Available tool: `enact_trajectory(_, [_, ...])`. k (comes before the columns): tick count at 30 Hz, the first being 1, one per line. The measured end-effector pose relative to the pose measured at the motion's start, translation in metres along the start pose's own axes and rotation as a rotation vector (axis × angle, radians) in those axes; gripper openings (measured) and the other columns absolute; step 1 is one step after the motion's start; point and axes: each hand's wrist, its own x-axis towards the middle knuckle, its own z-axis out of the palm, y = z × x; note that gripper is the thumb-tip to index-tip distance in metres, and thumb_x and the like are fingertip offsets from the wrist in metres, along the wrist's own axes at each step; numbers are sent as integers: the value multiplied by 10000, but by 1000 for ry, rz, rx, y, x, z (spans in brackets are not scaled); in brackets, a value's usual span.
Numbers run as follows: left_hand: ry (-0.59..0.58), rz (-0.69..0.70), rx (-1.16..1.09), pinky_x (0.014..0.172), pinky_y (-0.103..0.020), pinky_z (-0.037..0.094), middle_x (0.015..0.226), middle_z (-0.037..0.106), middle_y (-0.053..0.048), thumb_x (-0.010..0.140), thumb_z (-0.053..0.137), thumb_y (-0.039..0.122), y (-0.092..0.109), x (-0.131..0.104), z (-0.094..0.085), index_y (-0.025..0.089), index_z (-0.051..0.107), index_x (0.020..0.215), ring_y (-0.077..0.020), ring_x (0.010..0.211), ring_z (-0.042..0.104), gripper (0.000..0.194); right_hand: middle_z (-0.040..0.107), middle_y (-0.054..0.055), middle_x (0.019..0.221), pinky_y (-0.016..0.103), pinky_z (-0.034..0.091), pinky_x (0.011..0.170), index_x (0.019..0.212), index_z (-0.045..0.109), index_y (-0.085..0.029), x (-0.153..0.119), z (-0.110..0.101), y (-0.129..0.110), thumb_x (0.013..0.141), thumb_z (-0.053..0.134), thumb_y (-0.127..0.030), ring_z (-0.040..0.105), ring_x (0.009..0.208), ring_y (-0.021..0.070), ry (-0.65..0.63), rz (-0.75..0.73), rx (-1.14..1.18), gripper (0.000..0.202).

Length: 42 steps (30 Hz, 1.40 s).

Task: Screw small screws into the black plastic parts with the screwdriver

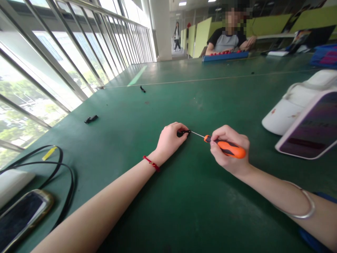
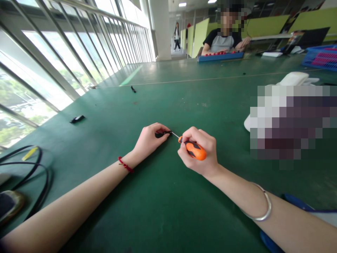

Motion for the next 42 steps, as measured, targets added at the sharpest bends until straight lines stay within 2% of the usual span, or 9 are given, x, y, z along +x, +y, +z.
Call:
enact_trajectory(17, [-4, 6, -12, 718, -260, 477, 849, 678, -17, 755, 563, 184, -1, 0, 1, 174, 673, 846, -141, 767, 608, 143, 525, -51, 506, 259, 394, 449, 664, 458, -245, 1, 1, -3, 720, 548, -183, 482, 410, 103, -7, 58, 13, 123])
enact_trajectory(20, [-5, 1, -7, 706, -258, 479, 840, 678, -18, 755, 565, 183, 0, 1, 1, 176, 673, 839, -143, 760, 608, 138, 563, -26, 627, 272, 452, 543, 740, 472, -259, 1, 4, -2, 764, 588, -261, 554, 539, 126, 89, 84, -2, 118])
enact_trajectory(24, [-6, -2, -3, 702, -256, 482, 835, 675, -20, 750, 570, 180, 0, 1, 1, 174, 674, 835, -144, 757, 606, 133, 528, 11, 818, 303, 486, 642, 912, 460, -263, 3, 6, 3, 713, 630, -217, 570, 696, 150, 191, 28, 70, 265])
enact_trajectory(27, [-7, -2, -10, 706, -255, 482, 837, 677, -20, 752, 569, 183, 0, 1, 1, 172, 676, 839, -142, 757, 606, 139, 496, -23, 699, 305, 461, 581, 967, 465, -255, 3, 5, 3, 697, 644, -229, 516, 586, 137, 142, 41, 89, 326])
enact_trajectory(31, [-5, 1, -14, 709, -253, 483, 838, 679, -19, 752, 569, 187, 0, 1, 1, 173, 679, 844, -142, 759, 608, 143, 485, -55, 512, 297, 436, 551, 787, 515, -248, 2, 4, -1, 758, 608, -255, 497, 483, 127, 48, 98, -11, 97])
enact_trajectory(33, [-4, 2, -12, 708, -251, 484, 836, 678, -20, 751, 570, 185, -1, 1, 1, 174, 679, 846, -141, 759, 607, 145, 541, -29, 637, 300, 455, 573, 833, 502, -251, 2, 4, -1, 740, 606, -228, 542, 547, 134, 103, 55, 21, 142])
enact_trajectory(36, [-2, 0, -12, 693, -243, 483, 833, 675, -20, 750, 571, 184, -1, 1, 2, 174, 682, 850, -140, 756, 604, 150, 529, 18, 834, 317, 481, 625, 972, 442, -259, 3, 5, 1, 676, 636, -218, 567, 681, 157, 192, 1, 103, 356])
enact_trajectory(38, [-1, 4, -16, 688, -240, 482, 829, 674, -18, 752, 571, 187, -2, 1, 2, 174, 684, 850, -137, 752, 602, 150, 502, -6, 749, 312, 462, 589, 986, 438, -265, 3, 5, 2, 678, 652, -235, 531, 621, 148, 163, 18, 100, 376])
enact_trajectory(42, [-3, 10, -21, 688, -238, 481, 830, 675, -18, 755, 575, 193, -2, 1, 2, 171, 686, 847, -133, 746, 601, 146, 451, -60, 516, 299, 424, 552, 825, 510, -264, 2, 3, 2, 760, 621, -237, 452, 465, 113, 53, 44, -34, 132])
